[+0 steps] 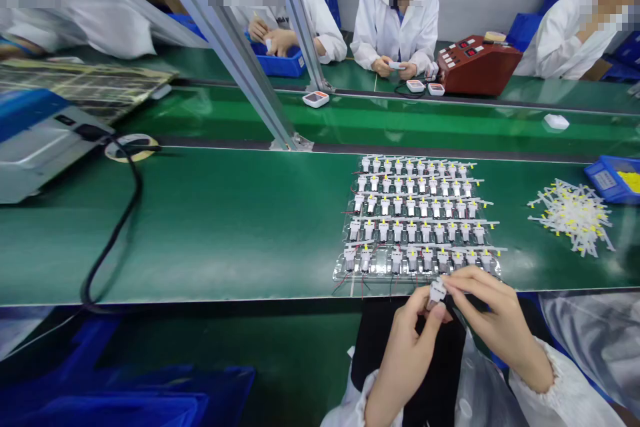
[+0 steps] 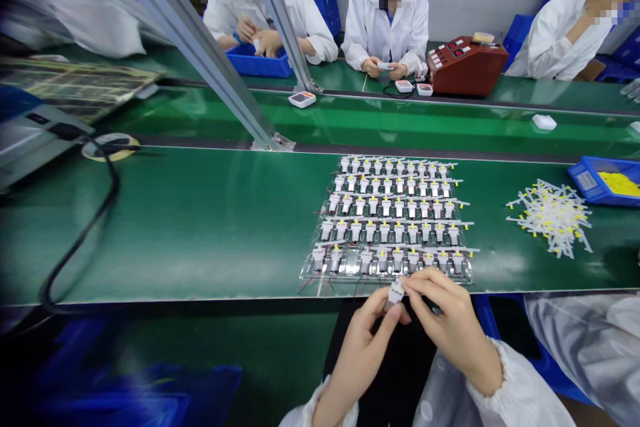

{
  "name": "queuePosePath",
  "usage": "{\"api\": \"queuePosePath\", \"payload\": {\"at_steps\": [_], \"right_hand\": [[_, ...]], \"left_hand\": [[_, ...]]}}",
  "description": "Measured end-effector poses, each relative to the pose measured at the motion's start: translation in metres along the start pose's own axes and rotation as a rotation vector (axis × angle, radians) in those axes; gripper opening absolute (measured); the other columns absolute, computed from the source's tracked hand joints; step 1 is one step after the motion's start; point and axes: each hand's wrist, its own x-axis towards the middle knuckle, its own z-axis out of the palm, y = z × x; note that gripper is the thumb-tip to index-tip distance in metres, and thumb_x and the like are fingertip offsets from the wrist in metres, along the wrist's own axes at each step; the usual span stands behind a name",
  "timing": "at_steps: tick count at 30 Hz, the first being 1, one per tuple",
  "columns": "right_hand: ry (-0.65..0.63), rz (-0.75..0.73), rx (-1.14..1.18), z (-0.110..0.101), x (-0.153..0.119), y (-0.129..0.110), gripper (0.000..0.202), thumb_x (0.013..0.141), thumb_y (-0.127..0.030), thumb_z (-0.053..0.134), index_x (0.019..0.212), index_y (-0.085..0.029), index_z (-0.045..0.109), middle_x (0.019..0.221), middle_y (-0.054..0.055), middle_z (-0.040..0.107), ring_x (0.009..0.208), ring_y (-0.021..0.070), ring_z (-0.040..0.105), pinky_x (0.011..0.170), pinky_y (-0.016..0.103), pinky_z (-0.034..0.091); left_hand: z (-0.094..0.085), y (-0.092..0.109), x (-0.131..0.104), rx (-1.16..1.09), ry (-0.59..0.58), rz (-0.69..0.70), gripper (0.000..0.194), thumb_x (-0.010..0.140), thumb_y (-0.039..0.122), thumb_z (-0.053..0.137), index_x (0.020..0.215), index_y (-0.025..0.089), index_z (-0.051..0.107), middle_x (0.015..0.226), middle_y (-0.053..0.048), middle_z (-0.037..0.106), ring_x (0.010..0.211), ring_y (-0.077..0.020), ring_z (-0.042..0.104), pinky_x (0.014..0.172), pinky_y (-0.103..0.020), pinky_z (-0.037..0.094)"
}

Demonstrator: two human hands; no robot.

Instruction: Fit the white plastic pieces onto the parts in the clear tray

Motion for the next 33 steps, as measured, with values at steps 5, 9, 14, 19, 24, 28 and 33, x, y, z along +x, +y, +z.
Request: {"api": "queuePosePath", "payload": {"at_steps": [5, 9, 14, 19, 24, 28, 33], "right_hand": [[0.010, -0.003, -0.016, -0.003, 0.006, -0.001, 0.023, 0.088, -0.010, 0.057, 0.106, -0.021, 0.066, 0.096, 0.005, 0.065, 0.088, 0.0142, 0.063, 0.077, 0.025, 0.053], [-0.005, -0.007, -0.019, -0.002, 0.008, -0.005, 0.021, 0.089, -0.011, 0.057, 0.105, -0.021, 0.067, 0.095, 0.005, 0.065, 0.086, 0.0140, 0.063, 0.076, 0.025, 0.053], [-0.042, -0.027, -0.007, 0.000, 0.011, -0.012, 0.023, 0.090, -0.011, 0.055, 0.106, -0.021, 0.066, 0.092, 0.004, 0.063, 0.083, 0.0131, 0.062, 0.073, 0.024, 0.053], [-0.117, -0.029, -0.008, 0.002, 0.014, -0.019, 0.026, 0.093, -0.011, 0.050, 0.113, -0.022, 0.063, 0.095, 0.005, 0.062, 0.085, 0.0128, 0.061, 0.075, 0.025, 0.053], [-0.209, -0.052, -0.074, 0.007, 0.018, -0.022, 0.025, 0.094, -0.014, 0.047, 0.115, -0.023, 0.060, 0.102, 0.006, 0.062, 0.094, 0.0154, 0.060, 0.082, 0.031, 0.052], [-0.255, -0.138, -0.159, 0.016, 0.032, -0.022, 0.022, 0.096, -0.014, 0.045, 0.110, -0.020, 0.060, 0.102, 0.006, 0.064, 0.095, 0.0168, 0.059, 0.085, 0.035, 0.052], [-0.269, -0.229, -0.320, 0.034, 0.057, -0.023, 0.023, 0.095, -0.015, 0.044, 0.110, -0.018, 0.062, 0.104, 0.008, 0.065, 0.096, 0.0193, 0.060, 0.083, 0.038, 0.052]], "left_hand": [[-0.003, 0.002, -0.005, 0.038, 0.015, 0.008, 0.025, 0.092, 0.029, 0.054, 0.115, 0.022, 0.057, 0.092, -0.003, 0.070, 0.084, -0.0149, 0.064, 0.081, -0.024, 0.047], [-0.007, 0.002, -0.006, 0.045, 0.030, 0.001, 0.020, 0.094, 0.032, 0.051, 0.104, 0.020, 0.062, 0.091, -0.004, 0.072, 0.085, -0.0162, 0.066, 0.081, -0.025, 0.048], [-0.009, -0.001, -0.005, 0.058, 0.111, 0.012, 0.021, 0.094, 0.033, 0.050, 0.092, 0.018, 0.064, 0.081, -0.004, 0.071, 0.078, -0.0158, 0.067, 0.077, -0.024, 0.048], [-0.010, -0.002, -0.007, 0.049, 0.155, 0.020, 0.023, 0.094, 0.034, 0.049, 0.087, 0.017, 0.064, 0.076, -0.003, 0.070, 0.072, -0.0147, 0.066, 0.073, -0.023, 0.048], [-0.019, -0.004, -0.013, 0.029, 0.184, 0.008, 0.023, 0.094, 0.035, 0.050, 0.087, 0.017, 0.063, 0.075, -0.003, 0.070, 0.071, -0.0137, 0.065, 0.072, -0.022, 0.048], [-0.031, -0.015, -0.021, -0.074, 0.241, -0.023, 0.022, 0.093, 0.038, 0.052, 0.098, 0.018, 0.061, 0.079, -0.004, 0.071, 0.076, -0.0148, 0.067, 0.076, -0.023, 0.050], [-0.043, -0.033, -0.027, -0.226, 0.343, -0.043, 0.033, 0.091, 0.040, 0.054, 0.115, 0.017, 0.054, 0.092, -0.007, 0.072, 0.084, -0.0160, 0.067, 0.077, -0.024, 0.052]]}}
